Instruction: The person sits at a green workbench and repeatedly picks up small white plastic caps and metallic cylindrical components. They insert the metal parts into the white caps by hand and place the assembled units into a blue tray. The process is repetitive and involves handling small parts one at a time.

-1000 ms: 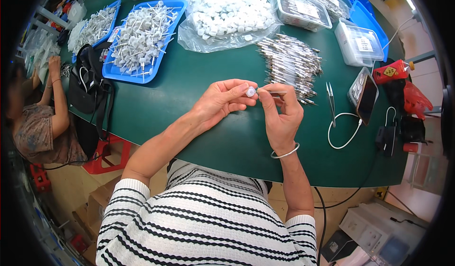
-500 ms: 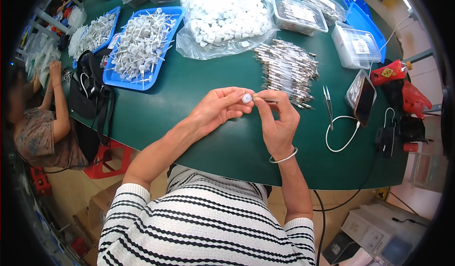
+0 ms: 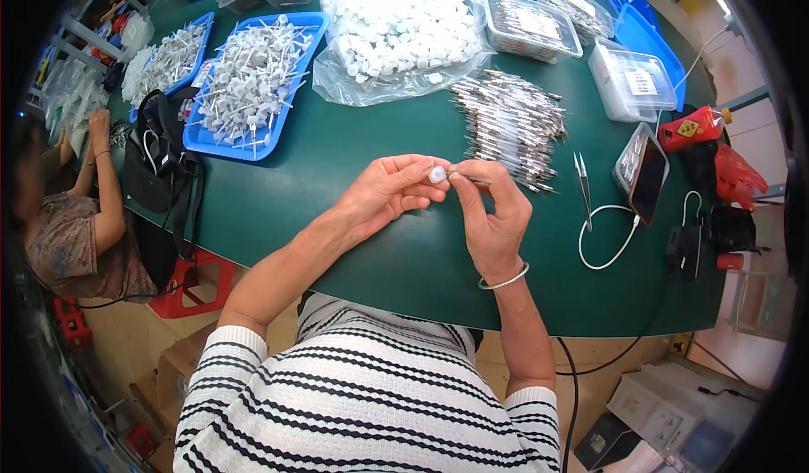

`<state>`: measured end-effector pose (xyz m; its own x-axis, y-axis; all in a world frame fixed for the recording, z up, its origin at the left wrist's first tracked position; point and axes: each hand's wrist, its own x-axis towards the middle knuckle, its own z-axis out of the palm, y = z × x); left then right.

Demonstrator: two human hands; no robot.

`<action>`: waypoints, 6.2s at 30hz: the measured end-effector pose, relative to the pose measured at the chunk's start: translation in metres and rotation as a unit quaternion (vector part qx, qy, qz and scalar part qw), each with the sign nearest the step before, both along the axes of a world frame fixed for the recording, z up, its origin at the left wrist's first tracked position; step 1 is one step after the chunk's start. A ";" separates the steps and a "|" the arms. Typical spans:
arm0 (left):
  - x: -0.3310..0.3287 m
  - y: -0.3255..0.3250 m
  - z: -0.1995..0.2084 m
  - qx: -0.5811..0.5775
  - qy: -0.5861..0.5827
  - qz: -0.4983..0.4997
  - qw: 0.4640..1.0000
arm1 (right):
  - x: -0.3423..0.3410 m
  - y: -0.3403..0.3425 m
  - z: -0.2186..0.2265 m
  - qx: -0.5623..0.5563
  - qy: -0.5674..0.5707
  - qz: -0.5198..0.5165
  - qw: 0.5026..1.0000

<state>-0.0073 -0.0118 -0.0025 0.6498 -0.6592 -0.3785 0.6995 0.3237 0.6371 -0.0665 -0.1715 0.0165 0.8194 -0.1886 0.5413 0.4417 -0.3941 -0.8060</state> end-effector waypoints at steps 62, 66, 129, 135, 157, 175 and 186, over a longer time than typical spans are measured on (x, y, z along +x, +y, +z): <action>-0.003 0.000 0.001 0.062 -0.107 -0.004 0.992 | 0.001 -0.006 0.006 -0.053 0.003 0.005 0.999; -0.002 0.001 0.000 0.056 -0.095 -0.010 0.994 | 0.000 -0.006 0.007 -0.057 0.003 0.011 0.998; -0.002 -0.001 -0.003 0.032 -0.024 0.013 0.999 | 0.000 -0.010 0.002 -0.024 0.050 0.038 0.998; -0.002 -0.001 -0.004 0.027 -0.029 0.013 0.999 | 0.000 -0.010 0.003 -0.030 0.048 0.035 0.998; -0.001 0.000 -0.009 0.023 -0.041 -0.008 0.999 | -0.001 -0.016 0.007 -0.079 0.038 0.057 0.995; -0.004 -0.001 -0.008 0.027 -0.034 0.017 0.999 | -0.002 -0.015 0.005 -0.083 0.051 0.057 0.994; -0.003 0.000 -0.002 0.014 -0.017 0.027 0.999 | -0.001 -0.011 -0.002 0.115 0.156 0.067 0.979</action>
